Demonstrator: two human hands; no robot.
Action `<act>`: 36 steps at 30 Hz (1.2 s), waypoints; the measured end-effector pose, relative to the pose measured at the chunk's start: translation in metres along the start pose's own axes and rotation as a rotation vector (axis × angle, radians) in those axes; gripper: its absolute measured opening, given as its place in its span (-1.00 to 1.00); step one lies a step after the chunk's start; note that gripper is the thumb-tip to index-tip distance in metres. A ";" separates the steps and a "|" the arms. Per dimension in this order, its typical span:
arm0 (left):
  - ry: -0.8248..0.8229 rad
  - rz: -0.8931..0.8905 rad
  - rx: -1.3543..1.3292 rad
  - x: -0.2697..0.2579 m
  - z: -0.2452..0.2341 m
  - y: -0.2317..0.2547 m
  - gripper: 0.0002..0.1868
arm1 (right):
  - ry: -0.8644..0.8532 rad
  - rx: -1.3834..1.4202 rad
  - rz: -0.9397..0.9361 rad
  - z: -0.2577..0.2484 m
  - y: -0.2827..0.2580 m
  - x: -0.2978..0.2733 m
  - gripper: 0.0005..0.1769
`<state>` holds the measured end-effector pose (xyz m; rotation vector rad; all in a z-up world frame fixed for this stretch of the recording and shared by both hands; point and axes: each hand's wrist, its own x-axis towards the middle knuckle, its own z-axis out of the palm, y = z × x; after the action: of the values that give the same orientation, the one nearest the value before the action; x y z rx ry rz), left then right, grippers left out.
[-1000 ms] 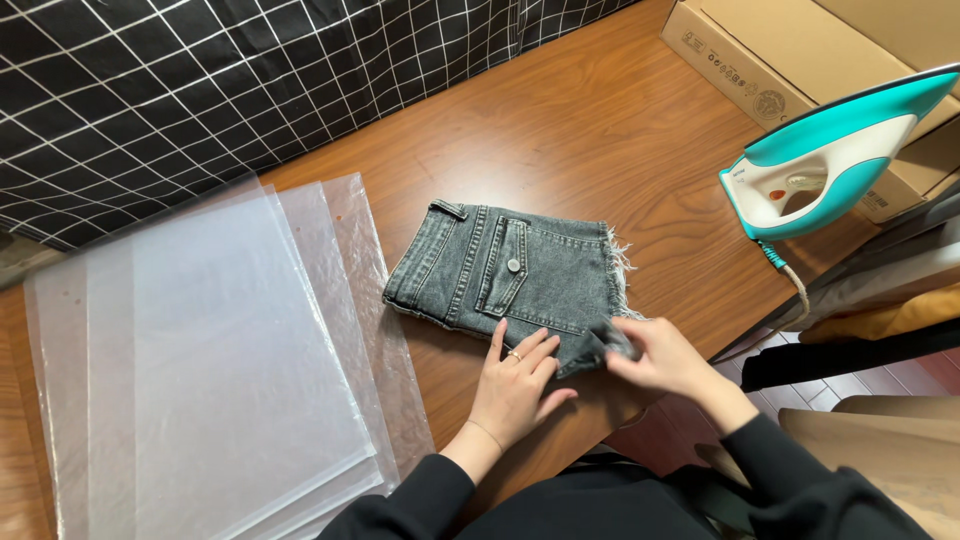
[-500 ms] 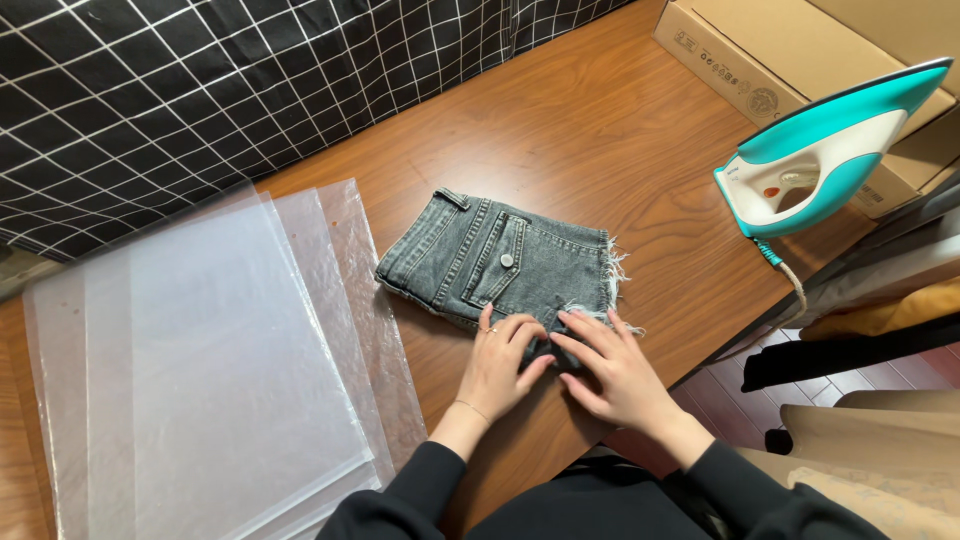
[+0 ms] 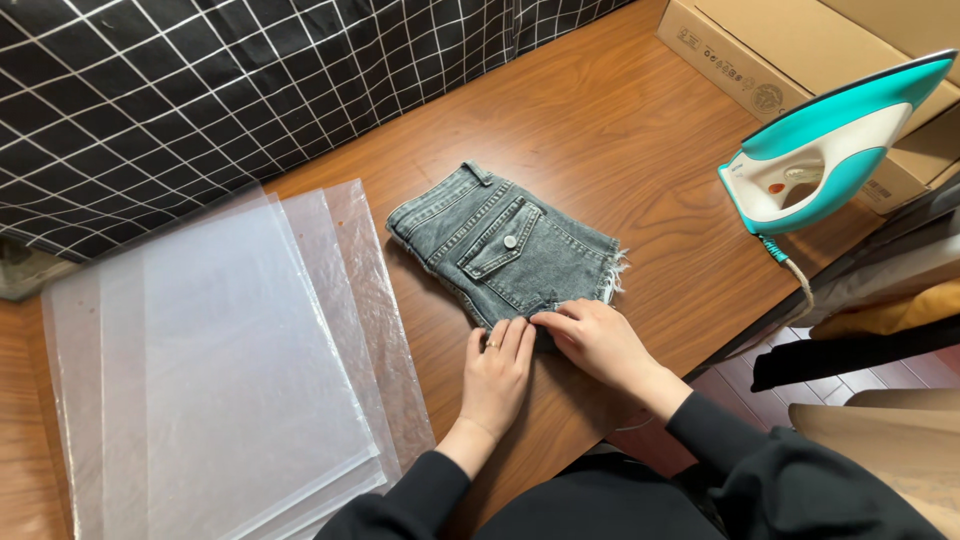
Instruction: The person irons denim shorts using an iron, folds them, and places them into a plastic bag. The person then puts the bagged shorts into a cardboard box and closes it. Finally, the person takes a black t-shirt from a rack and irons it on the table.
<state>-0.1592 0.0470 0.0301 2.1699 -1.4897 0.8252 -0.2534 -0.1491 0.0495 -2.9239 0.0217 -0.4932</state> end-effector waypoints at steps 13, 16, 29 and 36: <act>-0.076 -0.172 -0.428 -0.003 -0.017 -0.058 -0.72 | -0.054 0.594 0.263 -0.069 0.060 -0.002 -0.21; -0.160 -0.358 -0.683 -0.008 -0.043 -0.083 -0.80 | -0.009 0.304 0.263 -0.064 0.092 -0.016 -0.10; -0.616 -0.332 -0.776 0.018 -0.131 -0.098 -0.83 | -0.217 0.264 -0.209 -0.033 0.050 -0.013 -0.37; -0.876 -0.666 -0.815 0.029 -0.082 -0.140 -0.54 | -0.182 0.767 0.466 -0.069 0.023 -0.002 -0.65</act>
<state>-0.0422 0.1270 0.1130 2.1315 -0.9511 -0.9042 -0.2773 -0.1836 0.1095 -2.1012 0.3867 -0.1099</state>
